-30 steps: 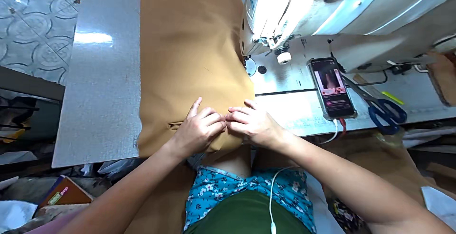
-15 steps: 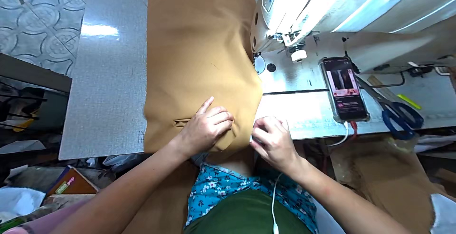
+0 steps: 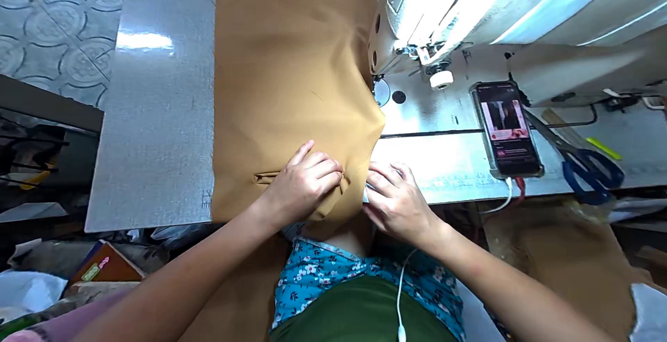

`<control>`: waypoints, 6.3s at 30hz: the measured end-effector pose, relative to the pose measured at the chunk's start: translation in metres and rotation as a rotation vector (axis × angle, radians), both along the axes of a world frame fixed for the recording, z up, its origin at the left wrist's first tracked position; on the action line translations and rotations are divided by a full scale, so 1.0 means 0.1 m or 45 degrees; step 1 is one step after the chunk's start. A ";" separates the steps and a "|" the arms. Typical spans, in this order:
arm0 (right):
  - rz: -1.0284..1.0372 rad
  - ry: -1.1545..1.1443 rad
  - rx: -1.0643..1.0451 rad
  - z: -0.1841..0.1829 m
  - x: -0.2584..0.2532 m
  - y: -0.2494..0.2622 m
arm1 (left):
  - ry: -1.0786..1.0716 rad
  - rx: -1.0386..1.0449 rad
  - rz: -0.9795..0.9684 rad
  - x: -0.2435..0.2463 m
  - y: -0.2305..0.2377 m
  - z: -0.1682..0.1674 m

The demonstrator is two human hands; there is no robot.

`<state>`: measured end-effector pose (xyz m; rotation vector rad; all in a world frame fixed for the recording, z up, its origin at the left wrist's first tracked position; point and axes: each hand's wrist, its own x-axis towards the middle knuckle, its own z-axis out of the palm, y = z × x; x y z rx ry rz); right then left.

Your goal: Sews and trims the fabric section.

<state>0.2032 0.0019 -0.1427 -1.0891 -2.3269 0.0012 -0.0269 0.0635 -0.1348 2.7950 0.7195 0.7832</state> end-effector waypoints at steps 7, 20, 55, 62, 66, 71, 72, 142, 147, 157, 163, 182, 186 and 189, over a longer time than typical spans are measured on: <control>0.098 -0.021 -0.038 0.04 0.03 0.14 | -0.036 -0.042 -0.037 -0.01 0.06 -0.01; 0.200 -0.046 0.065 0.05 0.06 0.24 | 0.053 0.090 -0.076 0.01 0.06 0.06; 0.191 -0.055 0.029 0.07 0.09 0.30 | 0.048 0.095 -0.101 -0.04 0.10 0.03; 0.111 0.045 0.013 0.06 -0.05 0.36 | -0.033 0.004 -0.130 -0.06 0.15 0.00; 0.191 0.042 0.032 0.08 -0.04 0.43 | -0.026 -0.001 -0.119 -0.05 0.15 0.00; 0.296 0.034 0.051 0.07 0.03 0.45 | -0.010 0.034 -0.118 -0.04 0.15 0.00; 0.301 0.026 0.054 0.07 0.05 0.45 | -0.003 0.041 -0.118 -0.04 0.15 0.00; 0.233 -0.058 -0.086 0.07 0.16 0.34 | -0.006 0.032 0.411 0.19 -0.29 -0.01; 0.277 -0.046 -0.036 0.05 0.19 0.41 | -0.019 0.058 0.446 0.19 -0.32 -0.05; 0.164 -0.145 0.113 0.03 0.16 0.31 | -0.015 0.008 0.499 0.18 -0.34 -0.04; 0.185 -0.128 0.107 0.05 0.20 0.38 | -0.081 -0.085 0.514 0.32 -0.19 -0.04; 0.059 -0.025 -0.133 0.07 0.70 1.44 | -0.061 -0.401 0.565 0.94 0.96 0.11; 0.070 0.065 -0.218 0.04 0.73 1.44 | -0.024 -0.412 0.593 0.96 0.92 0.13; 0.084 0.082 -0.229 0.03 0.74 1.46 | -0.021 -0.410 0.593 0.96 0.92 0.13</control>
